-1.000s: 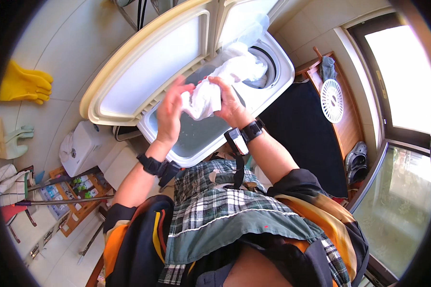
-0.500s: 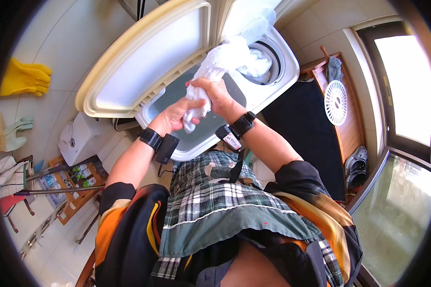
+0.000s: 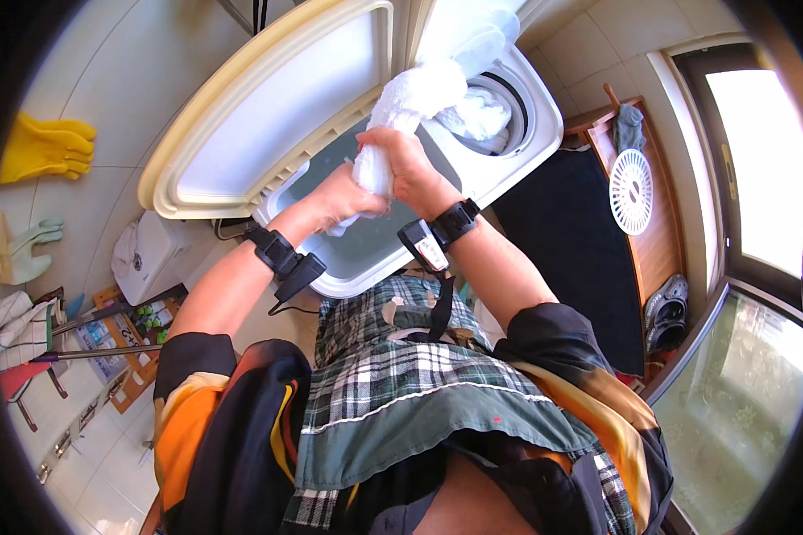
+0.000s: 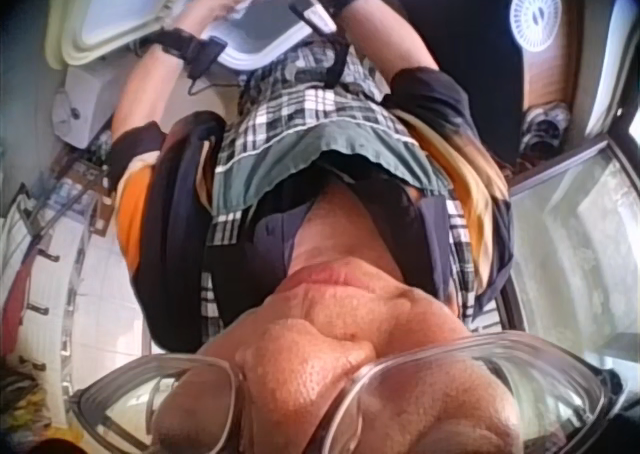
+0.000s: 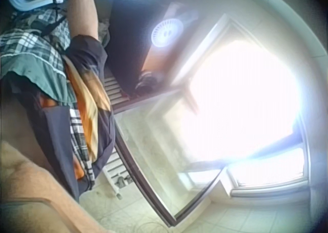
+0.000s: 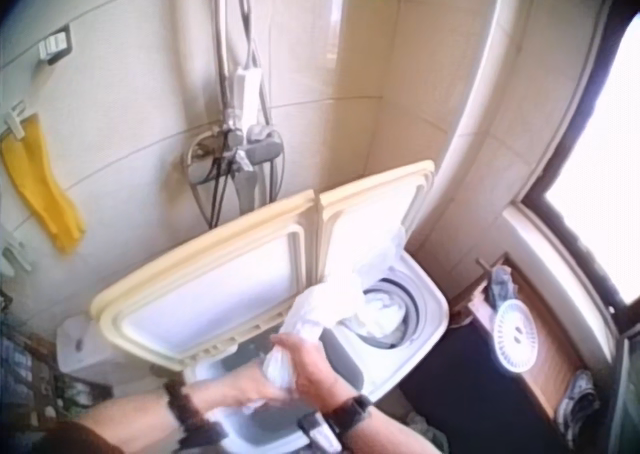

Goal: The person transfers white linens from a washing machine drum into a spin-dryer tub, wrings one item out by hand, and secures the dryer lid.

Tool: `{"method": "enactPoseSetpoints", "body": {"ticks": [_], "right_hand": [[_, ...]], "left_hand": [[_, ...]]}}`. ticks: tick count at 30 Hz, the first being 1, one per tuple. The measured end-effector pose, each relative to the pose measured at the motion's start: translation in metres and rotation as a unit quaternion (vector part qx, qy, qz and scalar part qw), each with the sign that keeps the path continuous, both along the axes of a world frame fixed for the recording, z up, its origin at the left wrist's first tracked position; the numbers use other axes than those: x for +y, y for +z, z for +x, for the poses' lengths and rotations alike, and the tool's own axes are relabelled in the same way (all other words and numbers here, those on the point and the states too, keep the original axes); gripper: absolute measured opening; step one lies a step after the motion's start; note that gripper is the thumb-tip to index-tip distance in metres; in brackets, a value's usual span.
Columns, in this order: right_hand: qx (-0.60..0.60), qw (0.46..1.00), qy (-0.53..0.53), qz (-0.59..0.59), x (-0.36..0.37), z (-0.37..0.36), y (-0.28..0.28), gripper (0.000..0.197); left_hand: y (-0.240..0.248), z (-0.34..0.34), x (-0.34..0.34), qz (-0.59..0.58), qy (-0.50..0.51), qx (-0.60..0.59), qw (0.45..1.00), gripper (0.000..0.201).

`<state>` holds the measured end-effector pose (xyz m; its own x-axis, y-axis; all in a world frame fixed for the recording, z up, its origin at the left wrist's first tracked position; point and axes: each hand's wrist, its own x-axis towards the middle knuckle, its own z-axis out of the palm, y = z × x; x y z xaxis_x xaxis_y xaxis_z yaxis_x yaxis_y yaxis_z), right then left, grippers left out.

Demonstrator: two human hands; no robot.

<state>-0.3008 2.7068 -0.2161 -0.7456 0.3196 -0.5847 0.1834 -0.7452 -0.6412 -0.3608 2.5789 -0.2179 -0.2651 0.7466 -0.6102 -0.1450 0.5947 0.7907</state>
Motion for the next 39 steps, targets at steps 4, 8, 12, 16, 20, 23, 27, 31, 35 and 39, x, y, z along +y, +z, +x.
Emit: {"method": "enactPoseSetpoints", "body": {"ticks": [4, 8, 12, 16, 20, 23, 27, 31, 35, 39], "right_hand": [[-0.041, 0.997, -0.038, 0.061, 0.000, -0.006, -0.006, 0.013], [-0.111, 0.985, -0.065, 0.111, 0.002, -0.008, -0.015, 0.013], [-0.128, 0.981, -0.106, 0.103, -0.001, -0.012, -0.028, 0.016], [-0.199, 0.962, -0.142, 0.124, 0.000, -0.010, -0.036, 0.030], [-0.222, 0.942, -0.217, 0.131, -0.001, -0.007, -0.055, 0.032], [-0.153, 0.957, -0.177, 0.173, 0.013, 0.008, -0.073, 0.039], [-0.024, 0.948, -0.016, 0.317, 0.005, 0.022, -0.069, 0.071], [0.007, 0.901, 0.061, 0.430, 0.008, 0.038, -0.102, 0.085], [0.138, 0.829, 0.265, 0.472, -0.018, 0.054, -0.089, 0.085], [-0.025, 0.944, 0.274, 0.182, 0.049, 0.078, -0.054, 0.045]], "left_hand": [[-0.012, 0.009, 0.007, -0.011, 0.022, 0.220, 0.975, 0.038], [-0.006, 0.013, 0.017, -0.069, -0.018, 0.313, 0.947, 0.041], [-0.029, 0.018, 0.018, -0.031, 0.009, 0.384, 0.923, 0.037], [-0.044, 0.023, 0.022, -0.027, 0.029, 0.423, 0.905, 0.035], [-0.064, 0.030, 0.026, -0.043, 0.017, 0.471, 0.881, 0.042], [-0.035, 0.018, 0.028, -0.037, -0.003, 0.425, 0.904, 0.063], [-0.039, -0.038, -0.034, 0.114, 0.005, 0.259, 0.959, 0.086], [0.004, -0.034, 0.015, 0.086, 0.046, 0.180, 0.979, 0.084], [-0.042, -0.031, 0.044, -0.013, 0.131, 0.351, 0.927, 0.092], [-0.075, -0.037, 0.011, 0.100, 0.171, 0.241, 0.950, 0.052]]}}
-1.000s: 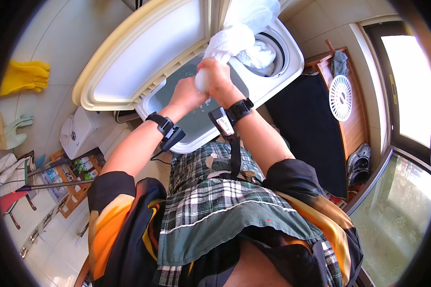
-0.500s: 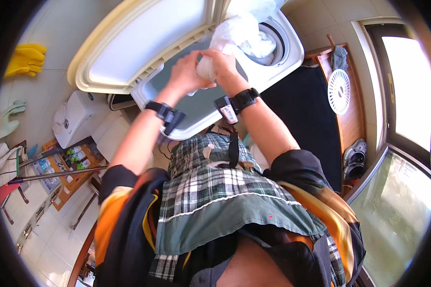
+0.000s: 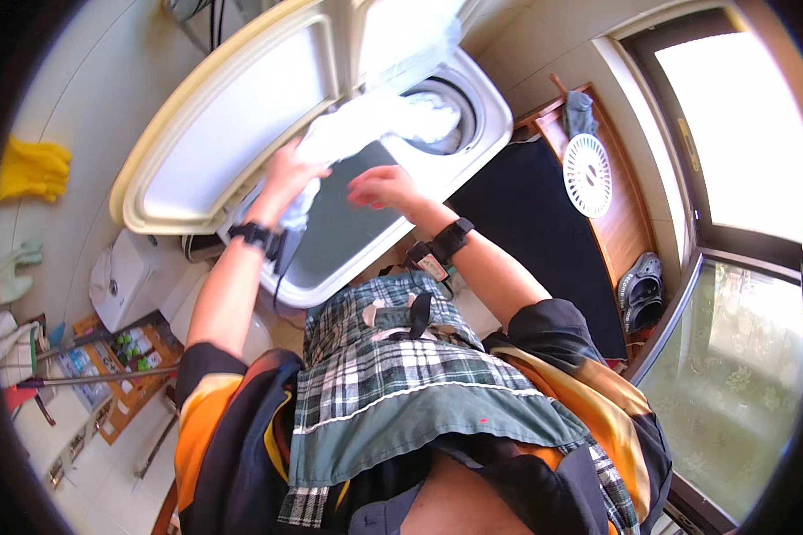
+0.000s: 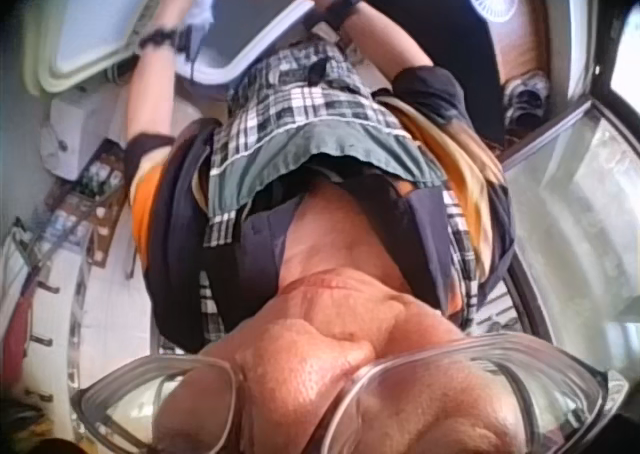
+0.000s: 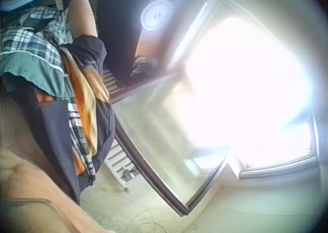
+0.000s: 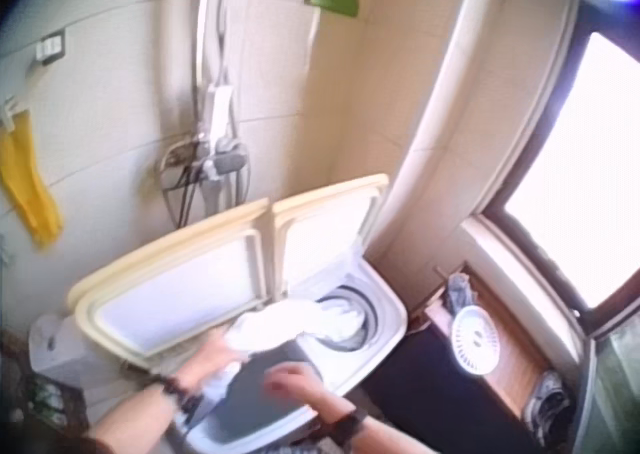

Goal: The person transfers white linens from a washing machine drum into a spin-dryer tub, wrings one item out by hand, and secures the dryer lid.

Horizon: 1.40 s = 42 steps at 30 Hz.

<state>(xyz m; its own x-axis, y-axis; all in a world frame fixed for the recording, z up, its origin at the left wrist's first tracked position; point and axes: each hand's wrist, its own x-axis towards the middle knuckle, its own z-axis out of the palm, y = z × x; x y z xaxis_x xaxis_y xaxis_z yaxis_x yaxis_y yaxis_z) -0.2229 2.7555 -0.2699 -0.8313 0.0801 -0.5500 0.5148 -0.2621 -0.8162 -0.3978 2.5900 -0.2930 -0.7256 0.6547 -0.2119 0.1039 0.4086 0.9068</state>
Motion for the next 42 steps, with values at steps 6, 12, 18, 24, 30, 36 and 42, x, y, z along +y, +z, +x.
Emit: {"method": "enactPoseSetpoints", "body": {"ticks": [6, 12, 18, 24, 30, 36, 42], "right_hand": [[-0.062, 0.874, -0.354, -0.326, 0.092, 0.010, -0.034, 0.060], [0.040, 0.782, -0.263, -0.564, 0.117, 0.000, -0.047, 0.046], [0.140, 0.776, -0.175, -0.589, 0.142, 0.008, 0.066, 0.044], [0.321, 0.916, -0.081, -0.225, 0.147, 0.026, 0.190, 0.048], [0.382, 0.913, -0.072, -0.126, 0.195, 0.015, 0.304, 0.042], [0.435, 0.896, -0.024, 0.090, 0.219, 0.006, 0.318, 0.049], [0.117, 0.865, 0.251, 0.418, 0.134, 0.040, 0.154, 0.069]], "left_hand": [[0.159, 0.060, -0.013, -0.034, -0.152, 0.158, 0.975, 0.048], [0.252, 0.090, -0.001, -0.019, -0.288, 0.241, 0.926, 0.037], [0.185, 0.069, -0.033, -0.111, -0.052, 0.204, 0.971, 0.050], [0.156, 0.069, -0.002, -0.125, 0.003, 0.171, 0.977, 0.054], [0.179, 0.083, 0.058, 0.102, 0.070, 0.060, 0.990, 0.055], [0.158, 0.069, 0.113, 0.080, -0.063, 0.138, 0.985, 0.054], [0.181, 0.057, 0.152, 0.122, -0.094, -0.514, 0.844, 0.079]]}}
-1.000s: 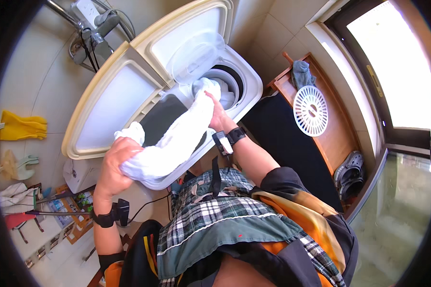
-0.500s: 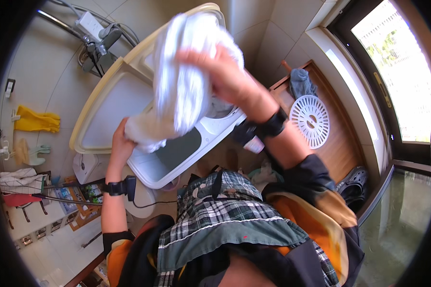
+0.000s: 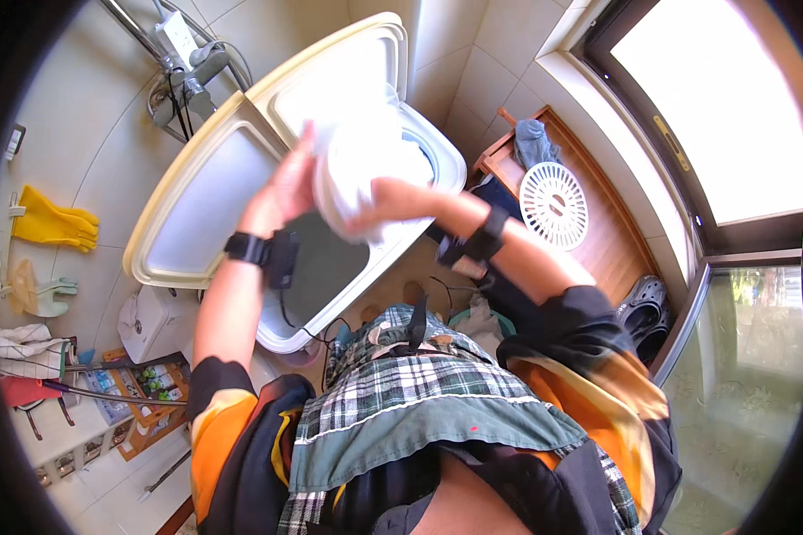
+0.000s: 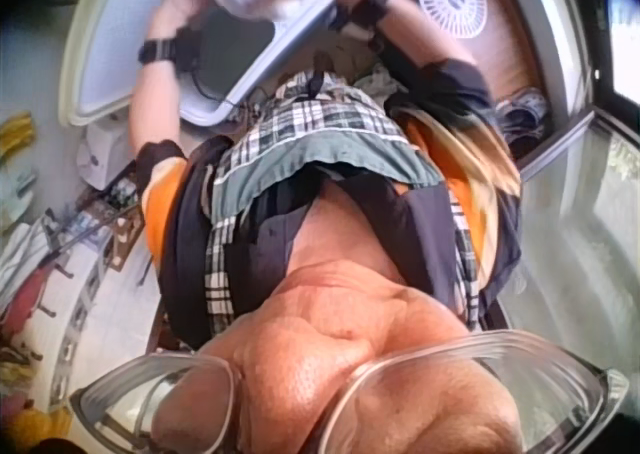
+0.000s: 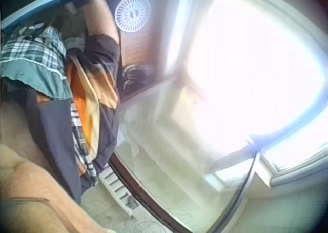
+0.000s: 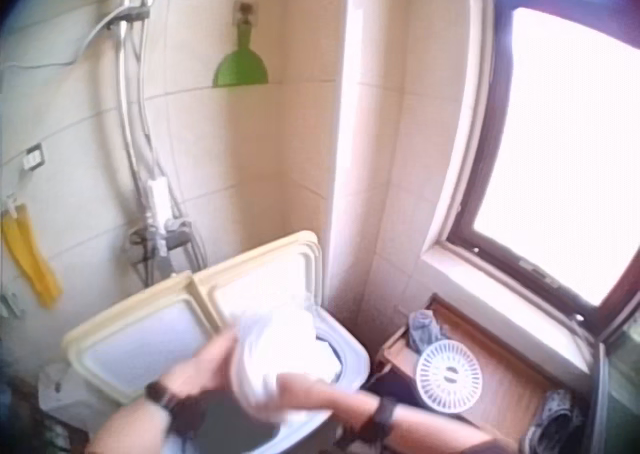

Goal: The person transfers white linens from a washing machine drum into a spin-dryer tub, wrings one item out by hand, and secures the dryer lid.

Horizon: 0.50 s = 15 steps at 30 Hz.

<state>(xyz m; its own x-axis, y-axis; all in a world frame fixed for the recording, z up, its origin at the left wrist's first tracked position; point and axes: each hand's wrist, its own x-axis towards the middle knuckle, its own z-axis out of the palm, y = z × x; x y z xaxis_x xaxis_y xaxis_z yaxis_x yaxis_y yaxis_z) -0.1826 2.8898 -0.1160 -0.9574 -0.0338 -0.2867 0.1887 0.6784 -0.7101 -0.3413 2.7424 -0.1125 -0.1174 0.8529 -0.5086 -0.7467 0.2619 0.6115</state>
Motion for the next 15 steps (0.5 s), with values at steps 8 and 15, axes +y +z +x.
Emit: {"method": "enactPoseSetpoints", "body": {"ticks": [8, 15], "right_hand": [[-0.214, 0.572, -0.351, -0.710, -0.037, 0.085, -0.137, 0.116], [0.110, 0.733, -0.361, -0.566, 0.014, 0.029, -0.032, 0.030]], "left_hand": [[-0.086, 0.082, -0.047, -0.036, 0.071, 0.181, 0.980, 0.043], [-0.020, 0.050, -0.035, -0.048, 0.161, 0.369, 0.914, 0.037]]}}
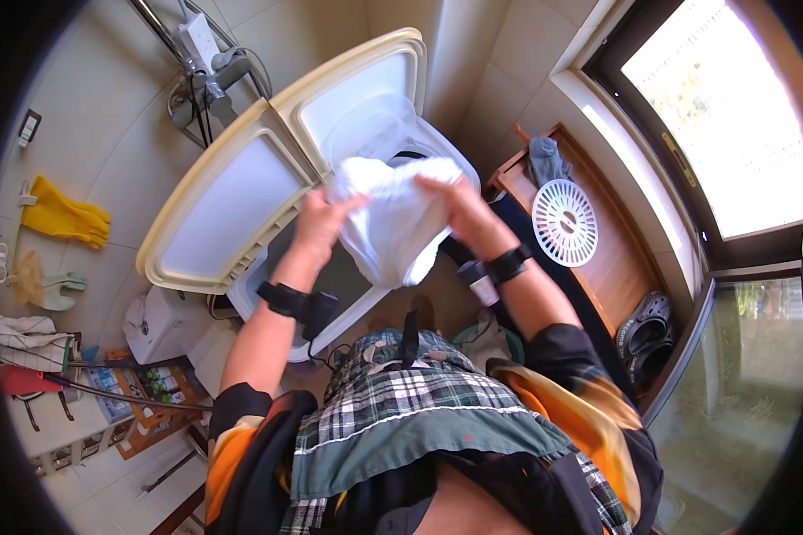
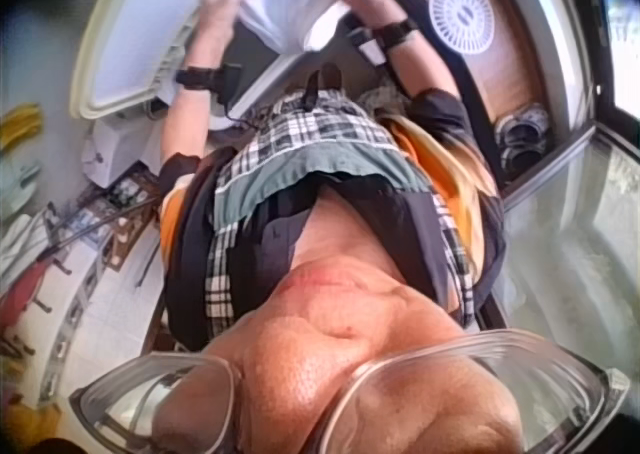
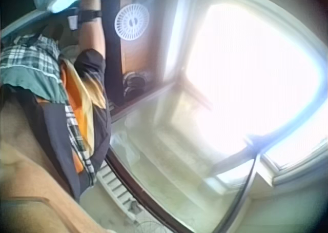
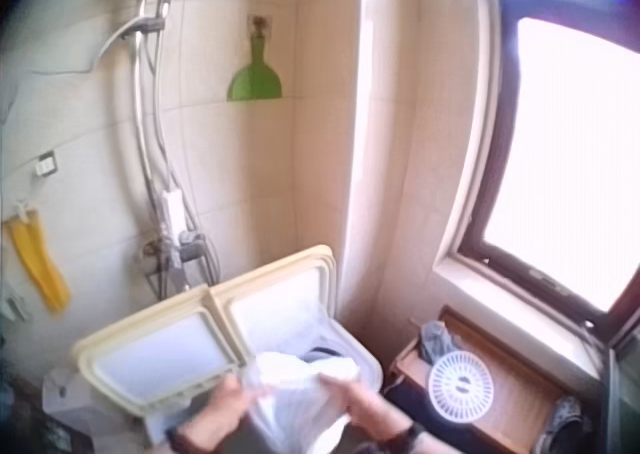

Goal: The person transfers white linens from a washing machine drum into a spin-dryer tub, wrings one item out by hand, and secures the dryer lid.

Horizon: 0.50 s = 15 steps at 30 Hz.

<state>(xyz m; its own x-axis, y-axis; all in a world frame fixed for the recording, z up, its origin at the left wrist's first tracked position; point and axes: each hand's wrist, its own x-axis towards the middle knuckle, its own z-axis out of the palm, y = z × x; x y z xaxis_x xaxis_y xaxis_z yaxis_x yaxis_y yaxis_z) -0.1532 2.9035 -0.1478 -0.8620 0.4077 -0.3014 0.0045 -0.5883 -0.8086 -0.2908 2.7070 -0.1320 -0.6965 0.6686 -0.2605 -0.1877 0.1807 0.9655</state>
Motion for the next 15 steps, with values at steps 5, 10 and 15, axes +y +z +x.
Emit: {"method": "enactPoseSetpoints", "body": {"ticks": [5, 10, 15], "right_hand": [[0.060, 0.961, -0.036, 0.268, 0.073, 0.006, 0.135, 0.033], [0.230, 0.913, -0.020, 0.337, 0.062, -0.004, 0.241, 0.032], [0.099, 0.926, -0.005, 0.364, 0.040, -0.025, 0.163, 0.066]], "left_hand": [[0.070, -0.073, 0.001, 0.102, 0.097, 0.091, 0.986, 0.022], [0.194, -0.100, 0.011, 0.368, 0.081, 0.027, 0.926, 0.015], [0.113, -0.097, 0.008, 0.220, -0.019, -0.117, 0.968, 0.017]]}}
